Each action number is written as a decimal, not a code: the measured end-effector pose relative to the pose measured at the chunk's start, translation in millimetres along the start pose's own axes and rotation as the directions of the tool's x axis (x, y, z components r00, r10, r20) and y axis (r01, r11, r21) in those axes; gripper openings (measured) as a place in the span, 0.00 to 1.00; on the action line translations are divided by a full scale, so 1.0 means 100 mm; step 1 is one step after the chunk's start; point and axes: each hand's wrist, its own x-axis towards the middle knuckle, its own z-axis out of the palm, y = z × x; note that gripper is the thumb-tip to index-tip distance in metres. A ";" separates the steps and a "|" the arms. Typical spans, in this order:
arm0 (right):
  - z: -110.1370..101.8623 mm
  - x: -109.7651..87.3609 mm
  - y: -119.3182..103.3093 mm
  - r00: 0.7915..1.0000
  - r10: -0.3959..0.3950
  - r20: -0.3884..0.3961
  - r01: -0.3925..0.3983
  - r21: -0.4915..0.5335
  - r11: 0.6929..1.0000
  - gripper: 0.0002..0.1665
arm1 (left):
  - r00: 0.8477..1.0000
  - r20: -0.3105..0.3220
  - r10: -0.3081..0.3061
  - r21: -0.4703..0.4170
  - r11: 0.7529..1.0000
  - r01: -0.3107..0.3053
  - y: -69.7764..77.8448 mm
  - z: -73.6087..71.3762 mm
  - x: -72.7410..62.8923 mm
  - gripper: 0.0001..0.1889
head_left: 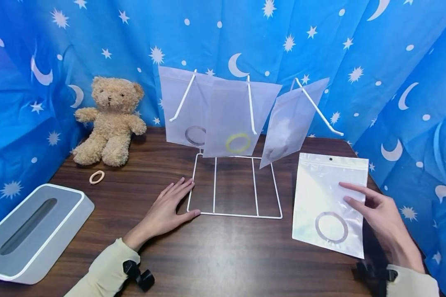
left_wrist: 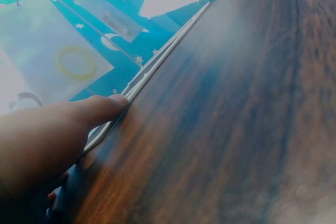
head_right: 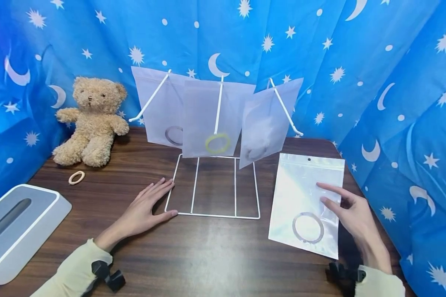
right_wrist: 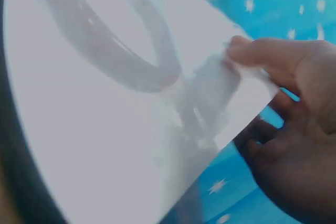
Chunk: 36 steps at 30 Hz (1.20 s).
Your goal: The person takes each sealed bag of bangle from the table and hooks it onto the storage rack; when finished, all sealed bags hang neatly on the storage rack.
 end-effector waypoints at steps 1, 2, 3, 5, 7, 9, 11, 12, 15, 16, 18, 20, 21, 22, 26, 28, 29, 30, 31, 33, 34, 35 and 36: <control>0.00 -0.06 -0.04 0.999 -0.029 -0.046 0.029 0.004 1.000 0.31 | 1.000 0.001 0.001 -0.001 1.000 -0.001 0.00 0.00 0.00 0.44; 0.00 -0.11 -0.09 0.994 -0.062 -0.089 0.063 0.009 0.998 0.29 | 1.000 0.000 0.002 -0.003 1.000 -0.002 0.01 0.00 0.00 0.44; 0.00 -0.16 -0.14 0.986 -0.100 -0.133 0.102 0.010 0.995 0.28 | 1.000 0.000 0.005 -0.001 1.000 -0.005 0.01 0.00 0.00 0.44; 0.01 -0.26 -0.26 0.964 -0.168 -0.205 0.177 0.023 0.984 0.25 | 1.000 -0.004 0.007 0.004 1.000 -0.007 0.01 0.00 0.01 0.44; 0.03 -0.34 -0.40 0.943 -0.210 -0.259 0.233 0.059 0.971 0.24 | 1.000 -0.004 0.007 0.008 1.000 -0.007 0.00 0.00 0.01 0.44; 0.06 -0.40 -0.53 0.926 -0.251 -0.281 0.285 0.086 0.955 0.23 | 1.000 -0.003 0.007 0.008 1.000 -0.007 0.00 -0.01 0.01 0.44; 0.09 -0.45 -0.66 0.907 -0.302 -0.293 0.347 0.115 0.931 0.22 | 1.000 0.002 0.004 0.006 1.000 -0.004 0.00 -0.01 0.01 0.44; 0.11 -0.47 -0.73 0.895 -0.335 -0.295 0.386 0.135 0.913 0.22 | 1.000 0.005 0.004 0.005 1.000 -0.004 0.00 -0.01 0.00 0.44; 0.19 -0.48 -0.92 0.845 -0.442 -0.301 0.521 0.270 0.810 0.20 | 1.000 0.007 0.002 0.001 1.000 -0.002 0.00 0.00 -0.01 0.44; 0.23 -0.48 -0.99 0.828 -0.471 -0.303 0.554 0.319 0.769 0.20 | 1.000 0.007 0.002 -0.001 1.000 -0.002 -0.01 0.00 -0.01 0.44; 0.30 -0.48 -1.15 0.787 -0.536 -0.306 0.617 0.421 0.665 0.20 | 1.000 0.003 0.002 -0.005 1.000 -0.002 -0.01 0.01 -0.01 0.44; 0.38 -0.50 -1.33 0.759 -0.572 -0.310 0.646 0.469 0.603 0.20 | 1.000 0.001 0.002 -0.005 1.000 -0.002 -0.01 0.01 -0.01 0.44; 0.43 -0.51 -1.42 0.749 -0.583 -0.315 0.655 0.483 0.580 0.20 | 1.000 0.001 0.002 -0.005 1.000 -0.002 -0.01 0.01 -0.01 0.44; 0.48 -0.52 -1.49 0.733 -0.599 -0.323 0.669 0.505 0.545 0.21 | 1.000 0.001 0.001 -0.005 1.000 -0.001 -0.01 0.01 -0.02 0.44; 0.69 -0.56 -1.71 0.701 -0.603 -0.380 0.701 0.524 0.485 0.21 | 1.000 0.006 -0.003 -0.001 1.000 0.003 -0.02 0.02 -0.03 0.44; 0.79 -0.57 -1.79 0.685 -0.600 -0.413 0.718 0.519 0.464 0.21 | 1.000 0.008 -0.004 0.002 1.000 0.004 -0.02 0.03 -0.03 0.45; 0.84 -0.58 -1.83 0.679 -0.598 -0.426 0.726 0.515 0.456 0.21 | 1.000 0.007 -0.004 0.004 1.000 0.004 -0.02 0.03 -0.03 0.45; 0.88 -0.59 -1.87 0.672 -0.596 -0.439 0.733 0.510 0.451 0.21 | 1.000 0.006 -0.002 0.006 1.000 0.002 -0.02 0.03 -0.03 0.45; 0.92 -0.60 -1.91 0.664 -0.597 -0.450 0.741 0.508 0.440 0.21 | 1.000 0.003 -0.001 0.006 1.000 0.001 -0.02 0.03 -0.02 0.45; 1.00 -0.61 -1.97 0.649 -0.599 -0.469 0.753 0.509 0.417 0.21 | 1.000 -0.002 0.001 0.008 1.000 -0.001 -0.02 0.02 -0.02 0.45; 1.04 -0.61 -2.00 0.646 -0.597 -0.475 0.755 0.510 0.412 0.21 | 1.000 -0.005 0.003 0.010 1.000 -0.003 -0.02 0.03 -0.02 0.45; 1.07 -0.62 -2.03 0.645 -0.595 -0.480 0.757 0.510 0.409 0.21 | 1.000 -0.008 0.004 0.009 1.000 -0.004 -0.02 0.03 -0.02 0.44; 1.10 -0.62 -2.05 0.643 -0.592 -0.485 0.759 0.508 0.408 0.21 | 1.000 -0.007 0.005 0.010 1.000 -0.005 -0.02 0.03 -0.02 0.44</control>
